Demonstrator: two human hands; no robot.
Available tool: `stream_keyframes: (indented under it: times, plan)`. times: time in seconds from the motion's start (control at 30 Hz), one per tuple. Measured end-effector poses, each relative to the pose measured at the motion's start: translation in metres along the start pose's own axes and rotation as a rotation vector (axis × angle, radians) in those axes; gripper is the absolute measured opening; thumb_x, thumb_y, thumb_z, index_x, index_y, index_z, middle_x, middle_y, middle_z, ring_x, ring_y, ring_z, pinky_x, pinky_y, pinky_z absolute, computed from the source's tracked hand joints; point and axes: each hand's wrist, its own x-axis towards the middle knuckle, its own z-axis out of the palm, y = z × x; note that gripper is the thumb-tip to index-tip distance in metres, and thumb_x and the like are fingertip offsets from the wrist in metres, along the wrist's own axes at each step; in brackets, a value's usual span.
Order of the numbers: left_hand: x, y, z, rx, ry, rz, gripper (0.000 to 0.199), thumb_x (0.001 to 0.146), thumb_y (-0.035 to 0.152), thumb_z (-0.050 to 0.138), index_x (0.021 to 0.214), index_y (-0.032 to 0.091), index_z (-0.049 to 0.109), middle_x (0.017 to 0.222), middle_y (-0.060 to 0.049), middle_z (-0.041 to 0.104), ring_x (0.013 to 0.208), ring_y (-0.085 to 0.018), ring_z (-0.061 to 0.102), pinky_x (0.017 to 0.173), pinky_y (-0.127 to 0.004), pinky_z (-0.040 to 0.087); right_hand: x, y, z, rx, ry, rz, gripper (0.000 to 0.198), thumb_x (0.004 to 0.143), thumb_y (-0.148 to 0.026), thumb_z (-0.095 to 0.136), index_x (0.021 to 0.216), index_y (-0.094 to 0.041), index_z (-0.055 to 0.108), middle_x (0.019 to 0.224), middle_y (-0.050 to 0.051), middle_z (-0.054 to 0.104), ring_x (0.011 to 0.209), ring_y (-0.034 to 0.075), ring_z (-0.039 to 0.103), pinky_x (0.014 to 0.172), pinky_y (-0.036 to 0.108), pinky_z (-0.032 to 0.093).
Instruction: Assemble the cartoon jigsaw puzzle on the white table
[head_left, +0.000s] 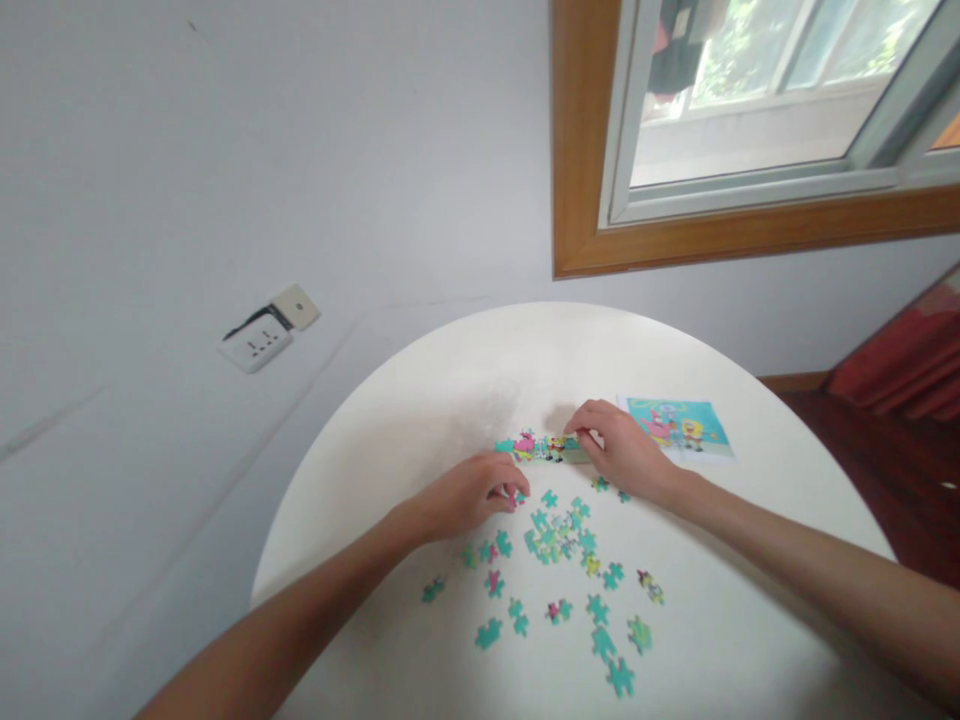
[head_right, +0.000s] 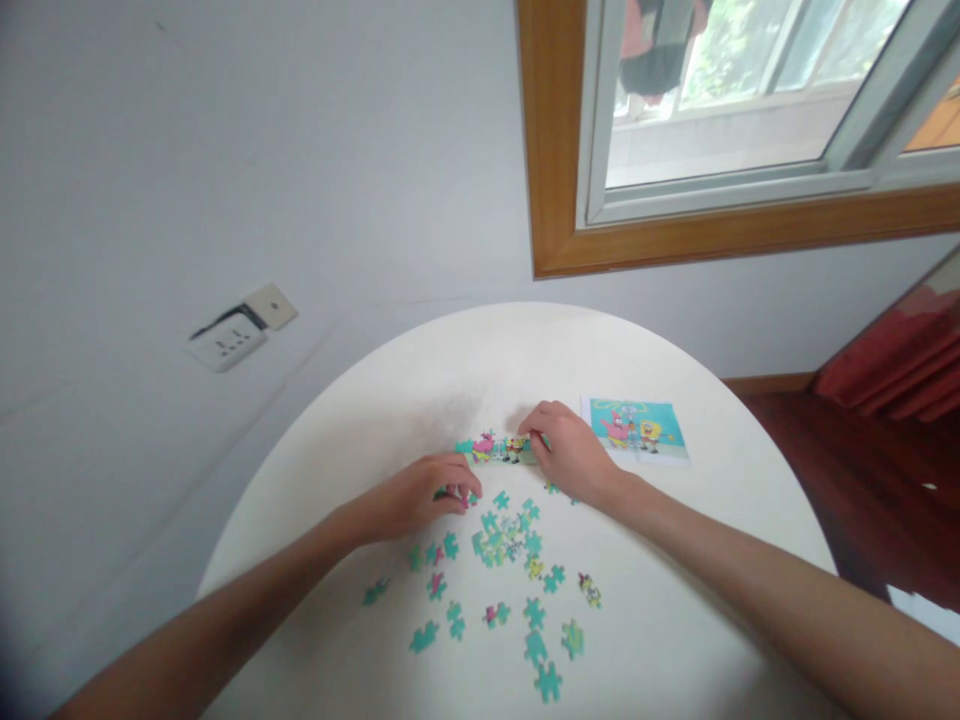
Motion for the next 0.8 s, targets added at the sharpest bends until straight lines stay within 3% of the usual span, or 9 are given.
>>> stream_keyframes:
  times: [0.27,0.47,0.6,0.7,0.8]
  plan:
    - [-0.002,0.005,0.0,-0.02,-0.03,0.024,0.014,0.085,0.005,0.055,0.079,0.016,0.062,0.092,-0.005,0.061,0.09,-0.017,0.057,0.084,-0.027,0.043,0.009,0.004,0.008,0.011,-0.06,-0.064,0.026,0.084,-0.002,0.049,0.089,-0.018,0.069,0.093,0.008,0.066,0.094,0.022,0.058,0.087,0.037,0.048]
    - [-0.008,0.008,0.007,0.002,-0.011,-0.079,0.024,0.084,0.005,0.053,0.104,0.017,0.06,0.102,-0.006,0.062,0.094,-0.019,0.057,0.087,-0.03,0.043,0.023,0.012,0.011,0.005,-0.035,-0.108,0.026,0.085,-0.003,0.048,0.09,-0.017,0.07,0.094,0.009,0.067,0.095,0.022,0.059,0.09,0.038,0.048]
    - [-0.012,0.01,0.007,-0.013,-0.004,-0.098,0.017,0.085,0.006,0.051,0.091,0.017,0.062,0.1,-0.006,0.06,0.089,-0.017,0.057,0.081,-0.028,0.043,0.027,0.019,0.015,0.03,-0.014,-0.095,0.028,0.082,-0.001,0.048,0.089,-0.017,0.07,0.093,0.008,0.067,0.095,0.022,0.059,0.09,0.038,0.048]
    - [-0.007,0.005,0.001,-0.081,0.058,-0.084,0.011,0.084,0.009,0.055,0.08,0.016,0.063,0.091,-0.003,0.061,0.083,-0.015,0.056,0.077,-0.026,0.043,0.025,0.023,0.018,0.072,-0.002,-0.085,0.028,0.082,-0.002,0.048,0.089,-0.018,0.07,0.095,0.008,0.067,0.095,0.022,0.059,0.09,0.038,0.048]
    - [0.012,-0.01,-0.01,-0.204,0.193,-0.168,0.007,0.084,0.02,0.062,0.081,0.016,0.068,0.079,-0.001,0.064,0.074,-0.014,0.056,0.069,-0.024,0.043,0.022,0.025,0.02,0.101,-0.001,-0.096,0.027,0.084,-0.004,0.048,0.089,-0.019,0.069,0.096,0.007,0.066,0.096,0.021,0.059,0.09,0.038,0.047]
